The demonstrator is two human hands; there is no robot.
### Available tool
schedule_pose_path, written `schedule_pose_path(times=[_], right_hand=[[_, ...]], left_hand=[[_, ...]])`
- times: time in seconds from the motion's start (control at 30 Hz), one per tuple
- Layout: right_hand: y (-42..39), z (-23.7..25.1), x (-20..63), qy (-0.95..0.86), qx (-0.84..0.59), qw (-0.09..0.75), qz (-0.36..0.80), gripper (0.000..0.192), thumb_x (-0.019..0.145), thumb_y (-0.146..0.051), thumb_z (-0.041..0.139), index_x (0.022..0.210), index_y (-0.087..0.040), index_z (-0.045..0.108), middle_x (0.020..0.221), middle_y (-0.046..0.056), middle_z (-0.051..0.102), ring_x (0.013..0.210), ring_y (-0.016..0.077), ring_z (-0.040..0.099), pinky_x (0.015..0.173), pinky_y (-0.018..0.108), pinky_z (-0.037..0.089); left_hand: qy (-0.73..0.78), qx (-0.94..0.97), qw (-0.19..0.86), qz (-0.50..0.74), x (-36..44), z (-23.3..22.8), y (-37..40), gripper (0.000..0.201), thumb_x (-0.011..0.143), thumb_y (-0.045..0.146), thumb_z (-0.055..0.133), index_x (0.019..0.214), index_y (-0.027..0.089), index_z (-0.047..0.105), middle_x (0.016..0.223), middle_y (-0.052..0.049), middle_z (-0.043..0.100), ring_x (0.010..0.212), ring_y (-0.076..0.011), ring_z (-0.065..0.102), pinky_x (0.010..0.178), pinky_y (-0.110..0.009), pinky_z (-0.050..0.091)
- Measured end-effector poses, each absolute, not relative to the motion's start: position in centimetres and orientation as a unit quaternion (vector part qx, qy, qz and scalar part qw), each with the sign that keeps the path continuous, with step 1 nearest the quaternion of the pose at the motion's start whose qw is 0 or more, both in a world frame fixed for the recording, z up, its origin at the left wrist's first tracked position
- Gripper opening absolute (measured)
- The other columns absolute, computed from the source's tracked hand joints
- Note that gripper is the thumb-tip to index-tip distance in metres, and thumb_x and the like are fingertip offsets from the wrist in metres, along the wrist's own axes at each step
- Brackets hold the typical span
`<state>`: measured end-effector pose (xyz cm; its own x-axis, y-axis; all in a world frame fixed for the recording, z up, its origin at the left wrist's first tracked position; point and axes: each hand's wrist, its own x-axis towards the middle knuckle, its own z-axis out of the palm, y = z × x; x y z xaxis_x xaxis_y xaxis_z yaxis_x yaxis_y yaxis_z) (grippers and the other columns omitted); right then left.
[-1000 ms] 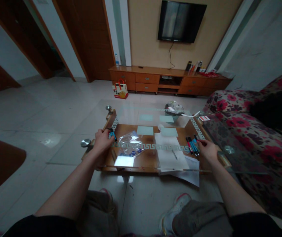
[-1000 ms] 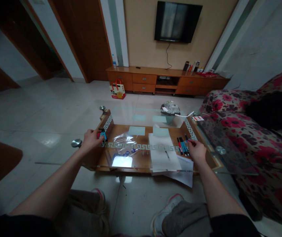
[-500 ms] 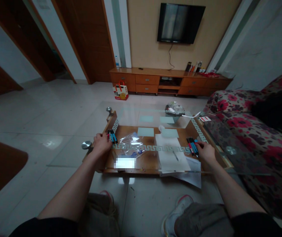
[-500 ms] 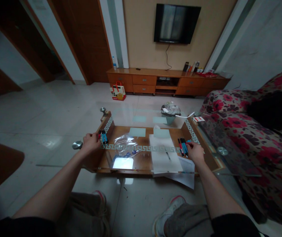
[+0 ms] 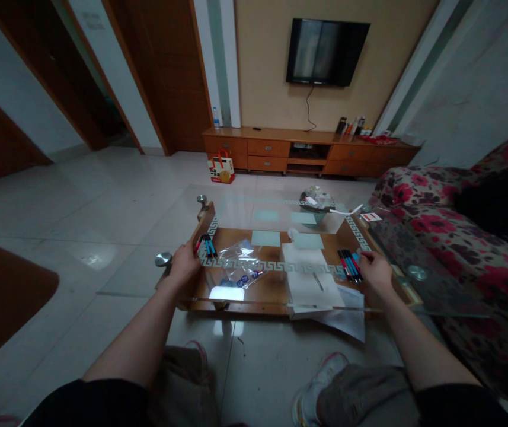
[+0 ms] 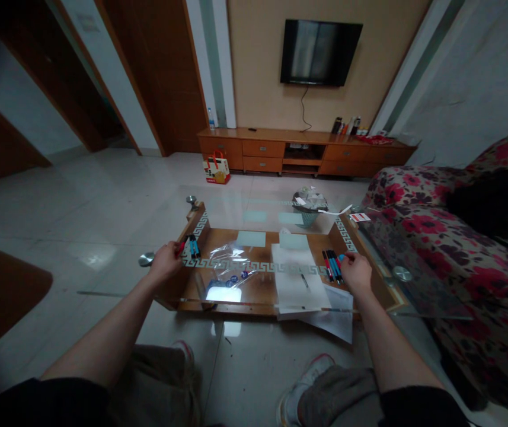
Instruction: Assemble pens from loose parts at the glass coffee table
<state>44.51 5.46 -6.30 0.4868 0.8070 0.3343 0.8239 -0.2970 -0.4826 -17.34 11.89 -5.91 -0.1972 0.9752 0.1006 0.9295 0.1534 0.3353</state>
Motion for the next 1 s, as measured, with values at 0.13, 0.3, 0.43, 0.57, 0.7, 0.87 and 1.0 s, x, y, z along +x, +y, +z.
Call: schedule_pose_path(times=[0.13,0.3,0.43,0.57,0.7,0.87,1.0], right_hand=[[5.1,-4.8,43.0,-0.506,-0.78,0.366,-0.027,0.037,0.078,-0.034,0.053,0.099,-0.012,0.073,0.094,0.015,0.072,0.079,0.0253,0.065,0.075,0.036,0.049],[4.5,-2.5,38.9,-0.495,-0.754,0.428,0.047,0.037,0.078,-0.036,0.055,0.103,-0.013,0.071,0.09,0.012,0.072,0.071,0.0226,0.063,0.07,0.035,0.049],[4.5,-1.5,34.9,-0.504,-0.701,0.467,0.194,0.037,0.078,-0.038,0.059,0.103,-0.013,0.069,0.093,0.013,0.072,0.078,0.0221,0.064,0.072,0.032,0.049],[4.4,-1.2,30.9,-0.517,-0.651,0.476,0.287,0.034,0.078,-0.039,0.062,0.101,-0.015,0.069,0.09,0.009,0.071,0.077,0.0201,0.062,0.068,0.03,0.047],[3.9,-1.2,27.0,-0.526,-0.611,0.455,0.379,0.035,0.08,-0.043,0.061,0.101,-0.016,0.068,0.087,0.007,0.07,0.062,0.0144,0.055,0.055,0.026,0.041],[3.1,-1.3,23.1,-0.494,-0.57,0.42,0.505,0.04,0.082,-0.052,0.057,0.099,-0.016,0.066,0.082,0.004,0.067,0.052,0.0097,0.047,0.046,0.022,0.032],[2.9,-1.7,21.8,-0.473,-0.551,0.374,0.577,0.043,0.081,-0.056,0.056,0.094,-0.016,0.065,0.079,0.004,0.066,0.048,0.0079,0.043,0.043,0.021,0.026]], left_hand=[[0.775,0.6,0.053,0.193,-17.3,-5.4,12.1,0.048,0.075,0.023,0.062,0.121,0.014,0.051,0.099,-0.013,0.069,0.093,-0.0277,0.066,0.08,-0.033,0.048],[0.76,0.582,0.075,0.279,-14.9,-3.1,12.0,0.051,0.073,0.03,0.064,0.12,0.015,0.053,0.1,-0.009,0.07,0.087,-0.0241,0.066,0.077,-0.031,0.05],[0.675,0.664,0.109,0.302,-11.6,-1.8,11.1,0.042,0.077,0.027,0.059,0.117,0.016,0.058,0.103,-0.007,0.069,0.086,-0.021,0.065,0.08,-0.03,0.049],[0.594,0.744,0.124,0.281,-8.7,-1.5,10.0,0.029,0.084,0.022,0.05,0.109,0.016,0.064,0.099,-0.008,0.067,0.087,-0.0213,0.063,0.081,-0.032,0.049],[0.483,0.82,0.146,0.27,-6.5,-1.2,8.6,0.023,0.088,0.015,0.046,0.104,0.016,0.063,0.097,-0.009,0.064,0.09,-0.0213,0.06,0.082,-0.033,0.048],[0.402,0.875,0.15,0.225,-4.3,-0.6,6.1,0.02,0.095,0.019,0.044,0.106,0.02,0.06,0.099,-0.008,0.061,0.088,-0.0187,0.06,0.078,-0.029,0.048],[0.377,0.897,0.099,0.21,-3.2,-0.5,5.1,0.02,0.1,0.029,0.042,0.102,0.02,0.06,0.095,-0.006,0.06,0.081,-0.0159,0.059,0.071,-0.026,0.046]])
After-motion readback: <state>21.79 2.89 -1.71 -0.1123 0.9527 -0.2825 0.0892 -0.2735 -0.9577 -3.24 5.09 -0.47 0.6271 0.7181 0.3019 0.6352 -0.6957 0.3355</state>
